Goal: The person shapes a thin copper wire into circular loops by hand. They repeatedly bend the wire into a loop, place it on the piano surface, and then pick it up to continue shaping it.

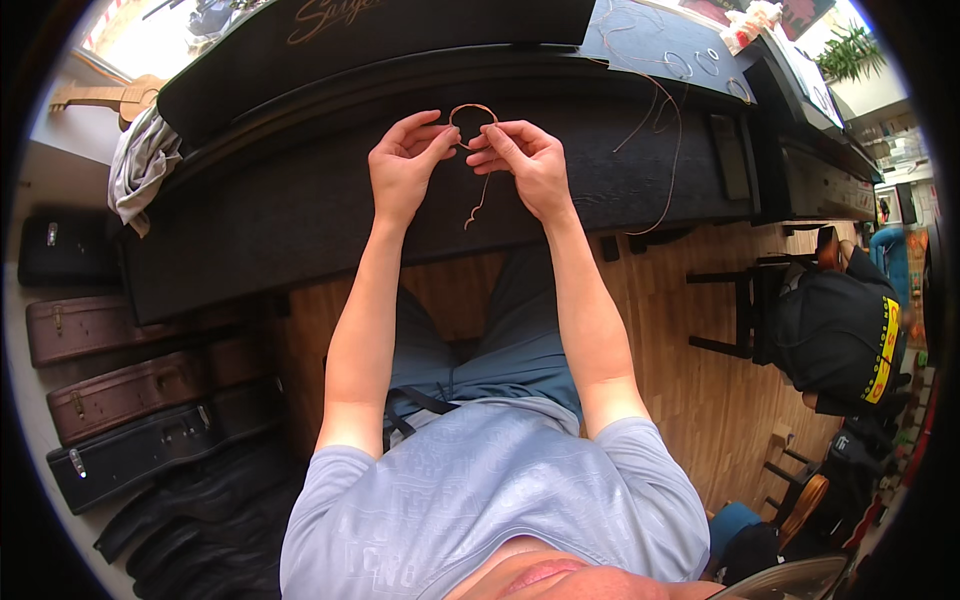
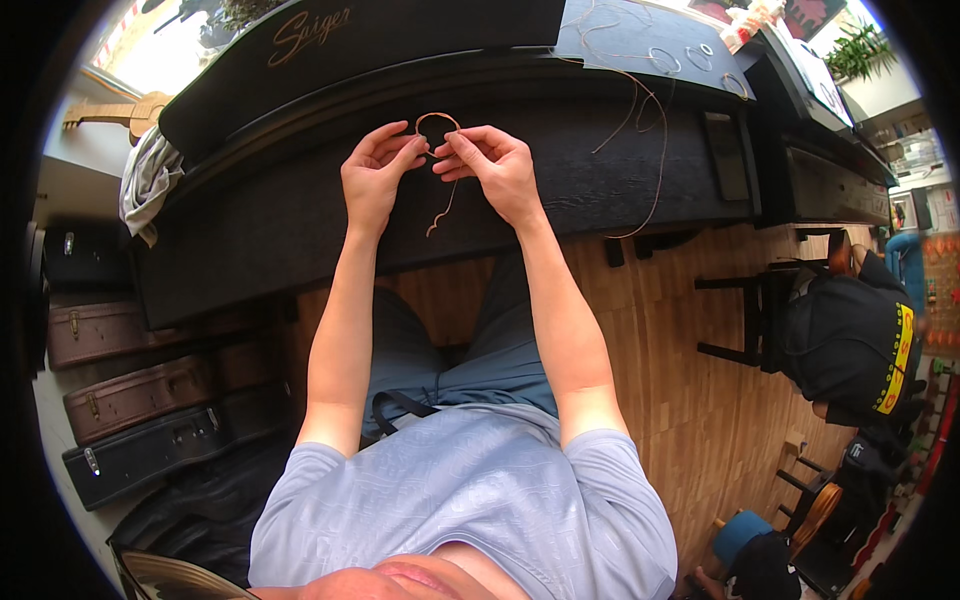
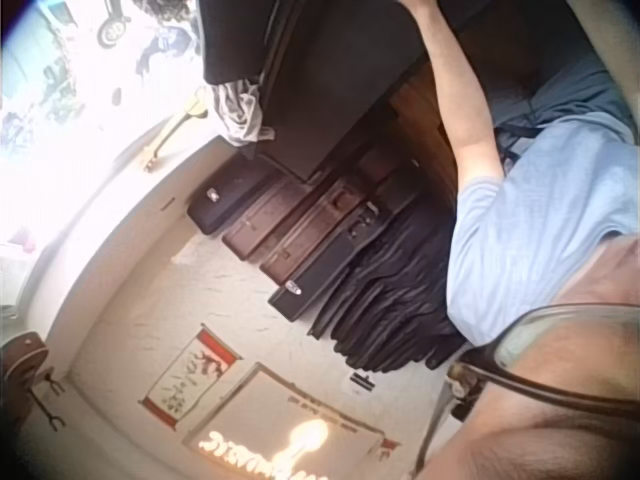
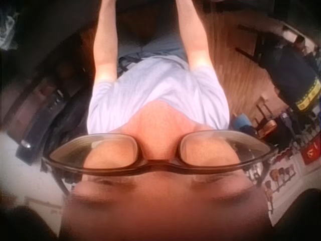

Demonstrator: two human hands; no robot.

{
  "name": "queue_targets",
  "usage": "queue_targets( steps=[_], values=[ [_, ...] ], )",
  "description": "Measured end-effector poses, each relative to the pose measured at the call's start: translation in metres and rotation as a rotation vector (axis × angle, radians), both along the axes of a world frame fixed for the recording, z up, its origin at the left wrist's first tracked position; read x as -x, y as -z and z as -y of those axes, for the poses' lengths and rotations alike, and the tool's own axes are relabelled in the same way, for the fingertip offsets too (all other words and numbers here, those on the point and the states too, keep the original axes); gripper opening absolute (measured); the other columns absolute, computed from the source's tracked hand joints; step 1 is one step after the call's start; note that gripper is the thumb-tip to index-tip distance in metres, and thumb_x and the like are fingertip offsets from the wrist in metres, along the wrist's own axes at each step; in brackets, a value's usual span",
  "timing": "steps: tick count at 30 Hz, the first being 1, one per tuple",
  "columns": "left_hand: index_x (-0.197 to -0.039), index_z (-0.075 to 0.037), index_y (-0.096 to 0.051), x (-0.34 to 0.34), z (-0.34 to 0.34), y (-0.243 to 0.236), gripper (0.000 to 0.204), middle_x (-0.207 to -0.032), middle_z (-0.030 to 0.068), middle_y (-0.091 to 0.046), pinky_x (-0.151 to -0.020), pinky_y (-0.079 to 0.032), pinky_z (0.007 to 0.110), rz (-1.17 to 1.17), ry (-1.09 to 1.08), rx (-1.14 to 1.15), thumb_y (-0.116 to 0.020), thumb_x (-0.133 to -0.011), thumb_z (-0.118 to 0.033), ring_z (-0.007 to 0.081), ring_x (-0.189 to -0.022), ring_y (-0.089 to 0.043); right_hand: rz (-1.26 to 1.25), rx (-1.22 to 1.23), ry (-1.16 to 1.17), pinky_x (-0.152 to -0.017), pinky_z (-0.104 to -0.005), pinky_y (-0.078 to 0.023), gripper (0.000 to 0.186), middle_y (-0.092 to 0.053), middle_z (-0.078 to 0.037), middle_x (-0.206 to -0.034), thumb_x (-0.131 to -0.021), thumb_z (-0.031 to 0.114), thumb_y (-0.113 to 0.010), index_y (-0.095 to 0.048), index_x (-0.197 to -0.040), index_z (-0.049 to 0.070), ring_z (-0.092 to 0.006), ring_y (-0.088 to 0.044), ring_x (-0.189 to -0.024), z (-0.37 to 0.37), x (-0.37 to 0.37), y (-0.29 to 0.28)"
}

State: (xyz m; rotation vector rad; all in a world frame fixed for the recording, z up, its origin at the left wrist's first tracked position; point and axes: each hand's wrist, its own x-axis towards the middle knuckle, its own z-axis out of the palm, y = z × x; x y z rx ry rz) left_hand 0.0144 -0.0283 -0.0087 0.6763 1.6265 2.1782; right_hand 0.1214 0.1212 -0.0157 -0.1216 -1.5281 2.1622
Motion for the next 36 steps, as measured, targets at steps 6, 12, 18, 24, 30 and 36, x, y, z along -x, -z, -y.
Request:
queue_targets(
  steps=[6, 12, 18, 24, 30, 36],
  values=[
    [-0.129, 0.006, -0.059, 0.007, 0.008, 0.000, 0.042, -0.106, 0.0129, -0.072, -0.085, -0.060, 0.032, 0.050, 0.115, -0.047, -0.073, -0.091, -0.002, 0.0217, -0.096, -0.072, 0.030, -0.012, 0.011, -0.070, -0.0339, -0.064, 0.024, -0.074, -0.018, -0.096, -0.102, 0.015, -0.061, -0.066, -0.113, -0.005, -0.0248, -0.075, -0.081, 0.001, 0.000, -0.003],
    [-0.130, 0.003, -0.060, 0.011, 0.013, 0.005, 0.040, -0.107, 0.0114, -0.073, -0.086, -0.059, 0.031, 0.024, 0.184, -0.019, -0.070, -0.091, 0.000, 0.0209, -0.098, -0.072, 0.051, -0.016, -0.003, -0.069, -0.0332, -0.063, 0.026, -0.073, -0.018, -0.097, -0.102, 0.016, -0.061, -0.065, -0.117, -0.005, -0.0244, -0.075, -0.080, -0.001, 0.001, -0.002],
    [-0.124, 0.002, -0.065, 0.008, 0.010, 0.006, 0.032, -0.106, 0.0112, -0.074, -0.081, -0.058, 0.028, 0.006, 0.148, -0.041, -0.067, -0.092, 0.000, 0.0185, -0.097, -0.072, 0.058, -0.045, -0.002, -0.068, -0.0328, -0.063, 0.024, -0.074, -0.020, -0.099, -0.103, 0.014, -0.060, -0.064, -0.117, -0.005, -0.0241, -0.075, -0.079, 0.001, 0.000, -0.002],
    [-0.121, 0.002, -0.066, 0.012, 0.012, 0.008, 0.027, -0.106, 0.0111, -0.074, -0.072, -0.054, 0.024, -0.008, 0.152, -0.008, -0.065, -0.094, -0.001, 0.0152, -0.091, -0.071, 0.052, -0.085, -0.022, -0.066, -0.0304, -0.062, 0.023, -0.074, -0.019, -0.098, -0.101, 0.013, -0.062, -0.064, -0.114, -0.007, -0.0221, -0.075, -0.077, 0.004, 0.000, -0.005],
    [-0.123, 0.002, -0.065, 0.012, 0.012, 0.008, 0.029, -0.112, 0.0099, -0.070, -0.071, -0.053, 0.024, -0.018, 0.163, -0.033, -0.067, -0.095, -0.004, 0.0148, -0.093, -0.071, 0.060, -0.103, -0.032, -0.065, -0.0304, -0.062, 0.022, -0.074, -0.019, -0.097, -0.101, 0.013, -0.063, -0.064, -0.112, -0.006, -0.0221, -0.075, -0.078, 0.003, 0.000, -0.003],
    [-0.122, 0.002, -0.066, 0.009, 0.011, 0.007, 0.030, -0.111, 0.0096, -0.071, -0.076, -0.054, 0.026, -0.005, 0.166, -0.070, -0.070, -0.094, -0.006, 0.0164, -0.096, -0.071, 0.047, -0.067, -0.011, -0.066, -0.0311, -0.063, 0.021, -0.074, -0.019, -0.096, -0.101, 0.013, -0.062, -0.064, -0.109, -0.006, -0.0237, -0.075, -0.078, 0.002, 0.000, -0.002]
  ],
)
